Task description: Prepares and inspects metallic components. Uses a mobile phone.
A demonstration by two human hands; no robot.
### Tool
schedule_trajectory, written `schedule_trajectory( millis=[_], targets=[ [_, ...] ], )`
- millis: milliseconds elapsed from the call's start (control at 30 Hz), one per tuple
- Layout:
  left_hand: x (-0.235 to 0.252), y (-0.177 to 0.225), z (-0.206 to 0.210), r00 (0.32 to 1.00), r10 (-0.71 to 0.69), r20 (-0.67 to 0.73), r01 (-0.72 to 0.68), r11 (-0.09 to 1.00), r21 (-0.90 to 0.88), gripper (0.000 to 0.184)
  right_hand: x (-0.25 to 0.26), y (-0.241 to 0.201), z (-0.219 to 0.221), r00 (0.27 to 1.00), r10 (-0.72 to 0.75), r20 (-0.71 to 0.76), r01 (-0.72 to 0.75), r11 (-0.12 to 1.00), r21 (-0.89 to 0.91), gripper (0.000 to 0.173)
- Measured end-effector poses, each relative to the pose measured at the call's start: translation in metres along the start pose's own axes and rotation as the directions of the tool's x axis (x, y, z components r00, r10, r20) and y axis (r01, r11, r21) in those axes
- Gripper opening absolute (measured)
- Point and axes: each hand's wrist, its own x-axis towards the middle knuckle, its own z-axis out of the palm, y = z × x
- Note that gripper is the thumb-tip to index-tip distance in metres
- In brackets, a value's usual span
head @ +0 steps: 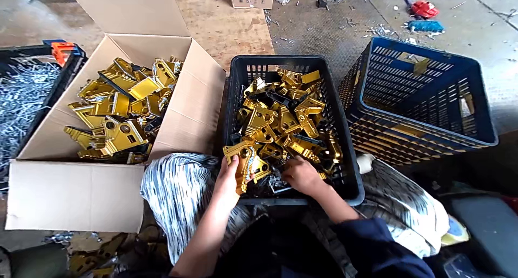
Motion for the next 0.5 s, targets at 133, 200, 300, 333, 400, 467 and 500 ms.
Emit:
schedule_trajectory(
  millis=[133,200,300,333,400,467,500],
  targets=[
    [-0.008,-0.012,0.007,0.984,0.008,0.178,-0.015,0.999,0.042,0.038,-0.019,-0.029,0.007,0.82,0.175,-0.545,0.034,0.936,0.351,0.018],
    [-0.014,-0.019,0.016,0.954,0.011,0.299,-0.041,0.995,0.092,0.04,-0.026,-0.048,0.007,0.805,0.223,-0.55,-0.01,0.932,0.363,0.019],
    [-0.019,-0.016,0.018,0.881,-0.049,0.471,-0.136,0.927,0.351,0.056,-0.031,-0.061,-0.006,0.899,0.319,-0.301,-0.198,0.907,0.37,0.021],
    [-0.019,-0.013,0.017,0.866,-0.073,0.494,-0.159,0.898,0.41,0.057,-0.032,-0.061,-0.012,0.918,0.335,-0.212,-0.242,0.898,0.369,0.021],
    [-0.017,-0.007,0.014,0.882,-0.03,0.471,-0.214,0.865,0.455,0.053,-0.036,-0.057,-0.023,0.943,0.3,-0.142,-0.228,0.897,0.38,0.02],
    [-0.012,-0.005,0.01,0.917,0.099,0.386,-0.287,0.837,0.467,0.043,-0.038,-0.047,-0.028,0.951,0.264,-0.161,-0.163,0.87,0.466,0.02],
    [-0.008,-0.005,0.007,0.917,0.163,0.365,-0.334,0.812,0.478,0.039,-0.039,-0.042,-0.031,0.95,0.272,-0.155,-0.151,0.832,0.534,0.023]
  ],
)
